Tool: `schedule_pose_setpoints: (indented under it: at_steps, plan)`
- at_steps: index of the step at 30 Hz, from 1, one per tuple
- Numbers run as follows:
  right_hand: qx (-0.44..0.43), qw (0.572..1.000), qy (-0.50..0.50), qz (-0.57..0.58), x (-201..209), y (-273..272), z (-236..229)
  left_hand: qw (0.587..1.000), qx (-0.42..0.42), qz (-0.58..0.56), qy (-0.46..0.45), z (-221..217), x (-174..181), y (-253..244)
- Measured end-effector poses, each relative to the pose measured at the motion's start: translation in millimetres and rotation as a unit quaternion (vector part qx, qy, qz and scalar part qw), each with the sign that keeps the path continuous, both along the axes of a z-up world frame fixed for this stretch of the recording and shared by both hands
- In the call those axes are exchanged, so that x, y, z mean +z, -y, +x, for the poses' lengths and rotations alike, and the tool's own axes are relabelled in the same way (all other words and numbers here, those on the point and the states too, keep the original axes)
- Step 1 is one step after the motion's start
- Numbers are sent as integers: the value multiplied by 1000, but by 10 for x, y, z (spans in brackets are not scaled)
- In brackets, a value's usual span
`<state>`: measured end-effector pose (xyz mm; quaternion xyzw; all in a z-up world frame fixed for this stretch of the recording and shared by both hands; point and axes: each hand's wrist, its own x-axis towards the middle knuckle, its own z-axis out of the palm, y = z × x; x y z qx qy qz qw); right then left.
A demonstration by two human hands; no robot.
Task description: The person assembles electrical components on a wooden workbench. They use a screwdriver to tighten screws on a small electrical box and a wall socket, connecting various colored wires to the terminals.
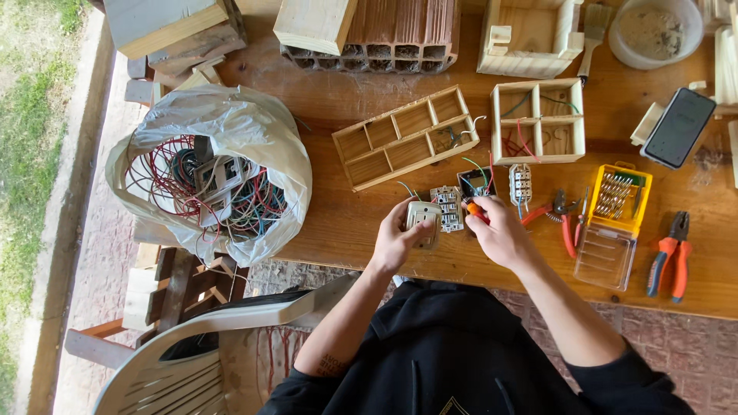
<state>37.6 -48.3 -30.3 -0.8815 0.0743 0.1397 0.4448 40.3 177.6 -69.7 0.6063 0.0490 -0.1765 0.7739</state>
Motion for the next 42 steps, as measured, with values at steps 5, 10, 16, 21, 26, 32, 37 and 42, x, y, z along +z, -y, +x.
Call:
schedule_pose_setpoints:
  at_steps: [5,10,16,21,26,32,37,42]
  plan:
    - [127,982,128,-50,768,118,37,999,44,-18,0,0,41,241]
    - [174,950,220,-138,781,367,70,996,84,-23,4,-34,129,427]
    - [123,926,355,-46,931,504,93,994,107,-22,8,-61,168,613]
    - [133,910,389,50,967,604,124,994,111,-18,3,-84,218,777]
    - [131,922,358,59,778,738,158,994,106,-4,5,-67,314,939]
    - [173,889,422,-40,894,741,86,995,92,44,-4,-98,273,1144]
    - [181,888,417,-68,1127,657,6,995,81,56,2,-103,370,1175]
    - [186,865,461,-71,1036,612,55,996,47,72,-8,-29,525,1072]
